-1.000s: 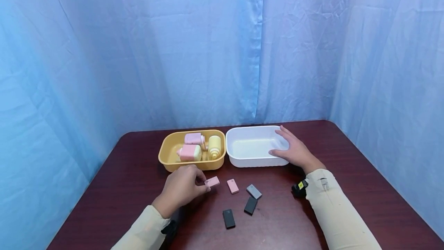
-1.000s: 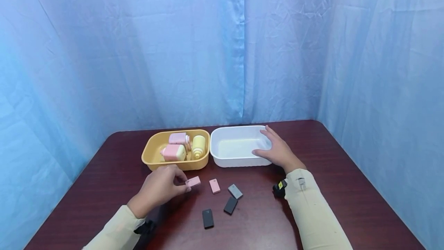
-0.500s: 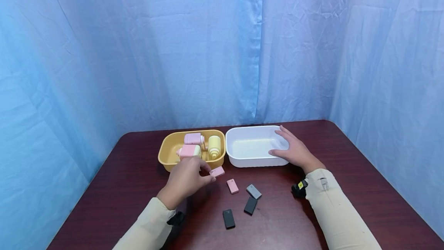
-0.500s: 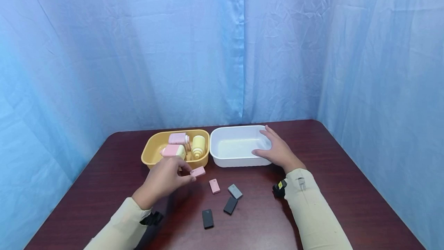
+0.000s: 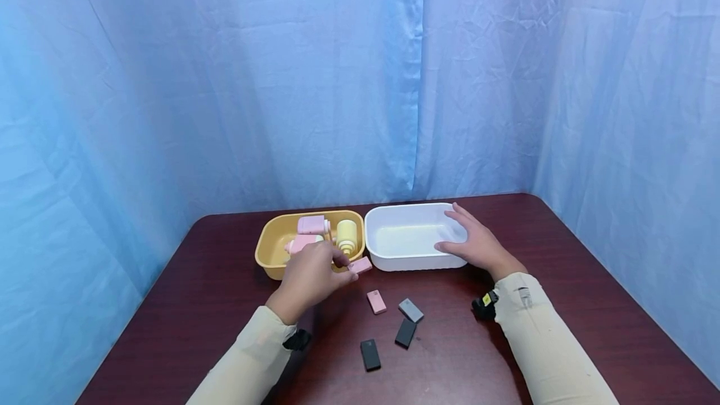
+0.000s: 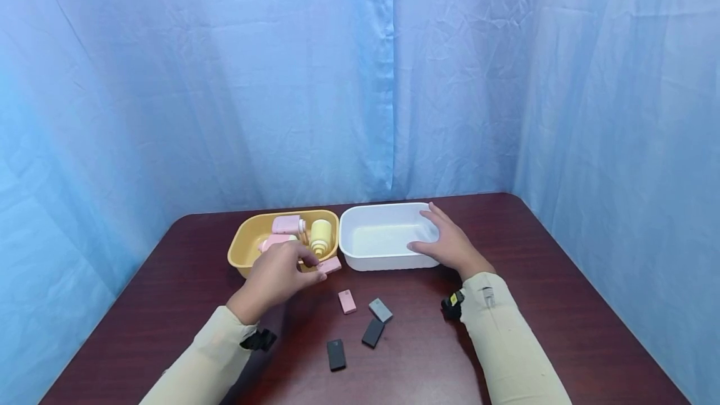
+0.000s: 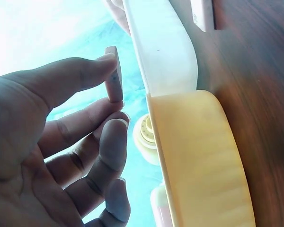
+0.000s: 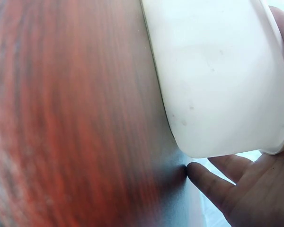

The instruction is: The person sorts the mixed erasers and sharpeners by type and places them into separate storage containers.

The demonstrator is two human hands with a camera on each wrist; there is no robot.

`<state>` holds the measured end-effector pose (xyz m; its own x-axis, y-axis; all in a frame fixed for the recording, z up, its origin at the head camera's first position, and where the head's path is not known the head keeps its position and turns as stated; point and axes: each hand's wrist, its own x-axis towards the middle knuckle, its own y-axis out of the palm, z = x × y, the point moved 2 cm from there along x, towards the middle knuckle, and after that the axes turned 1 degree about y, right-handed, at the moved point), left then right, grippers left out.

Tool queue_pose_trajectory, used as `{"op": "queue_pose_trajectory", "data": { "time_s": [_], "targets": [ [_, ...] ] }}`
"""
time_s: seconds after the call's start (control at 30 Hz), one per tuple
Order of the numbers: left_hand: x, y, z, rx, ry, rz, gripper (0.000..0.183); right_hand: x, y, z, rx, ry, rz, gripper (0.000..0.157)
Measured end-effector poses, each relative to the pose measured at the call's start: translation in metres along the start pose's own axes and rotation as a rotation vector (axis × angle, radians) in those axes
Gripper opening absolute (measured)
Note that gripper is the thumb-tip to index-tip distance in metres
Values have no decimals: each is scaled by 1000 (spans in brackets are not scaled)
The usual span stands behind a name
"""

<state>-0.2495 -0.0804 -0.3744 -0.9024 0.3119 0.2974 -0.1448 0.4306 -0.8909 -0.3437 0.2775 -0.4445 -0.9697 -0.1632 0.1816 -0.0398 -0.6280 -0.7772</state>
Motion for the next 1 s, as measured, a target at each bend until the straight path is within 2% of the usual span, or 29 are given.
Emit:
{"op": "queue_pose_trajectory", "data": {
  "time_s": [0.2, 0.53, 1.0],
  "targets": [
    [10, 1, -3, -11, 8, -10, 15, 0, 1, -1, -7, 3, -1, 96],
    [28, 2, -14, -49, -4, 20, 15, 1, 0, -2, -1, -16, -5, 95],
    [62, 12, -27, 27, 39, 36, 24, 2, 1, -4, -9, -9, -6, 97]
  ]
}}
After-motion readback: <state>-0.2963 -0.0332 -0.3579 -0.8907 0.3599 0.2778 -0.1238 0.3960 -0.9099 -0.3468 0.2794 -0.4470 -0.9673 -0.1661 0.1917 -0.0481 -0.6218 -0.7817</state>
